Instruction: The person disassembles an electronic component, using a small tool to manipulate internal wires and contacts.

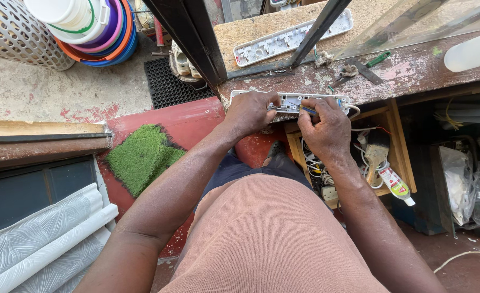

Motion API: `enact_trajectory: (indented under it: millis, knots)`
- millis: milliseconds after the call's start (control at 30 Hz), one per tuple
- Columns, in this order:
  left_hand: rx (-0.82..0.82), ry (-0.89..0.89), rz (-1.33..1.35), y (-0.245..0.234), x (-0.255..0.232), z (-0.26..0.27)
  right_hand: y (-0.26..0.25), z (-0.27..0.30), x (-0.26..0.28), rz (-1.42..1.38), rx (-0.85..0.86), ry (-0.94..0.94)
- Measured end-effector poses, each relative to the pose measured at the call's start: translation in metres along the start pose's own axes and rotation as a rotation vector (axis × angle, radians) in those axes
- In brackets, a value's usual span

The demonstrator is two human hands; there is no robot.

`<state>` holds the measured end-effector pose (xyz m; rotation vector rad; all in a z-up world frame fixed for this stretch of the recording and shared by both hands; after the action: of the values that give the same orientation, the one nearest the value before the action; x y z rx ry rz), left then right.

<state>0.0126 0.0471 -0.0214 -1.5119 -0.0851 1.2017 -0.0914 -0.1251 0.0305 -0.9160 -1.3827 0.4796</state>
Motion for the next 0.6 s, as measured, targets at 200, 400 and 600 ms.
enact_trajectory:
  millis: [200,400,600]
  knots:
    - [-0.117,0.135,0.008,0.005,0.001,0.004,0.006,-0.002,0.000,0.014,0.034,0.049]
    - [-0.176,0.186,0.039,0.008,0.005,0.010,0.007,-0.010,0.001,-0.025,0.033,-0.009]
    - [-0.202,0.238,-0.032,0.013,0.008,0.017,0.015,-0.026,-0.010,-0.075,0.123,0.019]
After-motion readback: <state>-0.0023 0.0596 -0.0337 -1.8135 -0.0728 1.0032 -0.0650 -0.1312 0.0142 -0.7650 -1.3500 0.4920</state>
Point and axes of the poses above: each hand's wrist, its own z-axis away from the middle knuckle, its own y-axis out of the palm, x = y × z, the point moved 3 cm from there along -z, towards the middle knuckle, and after that the axes turned 4 degrees about y, right-handed, at the moved point
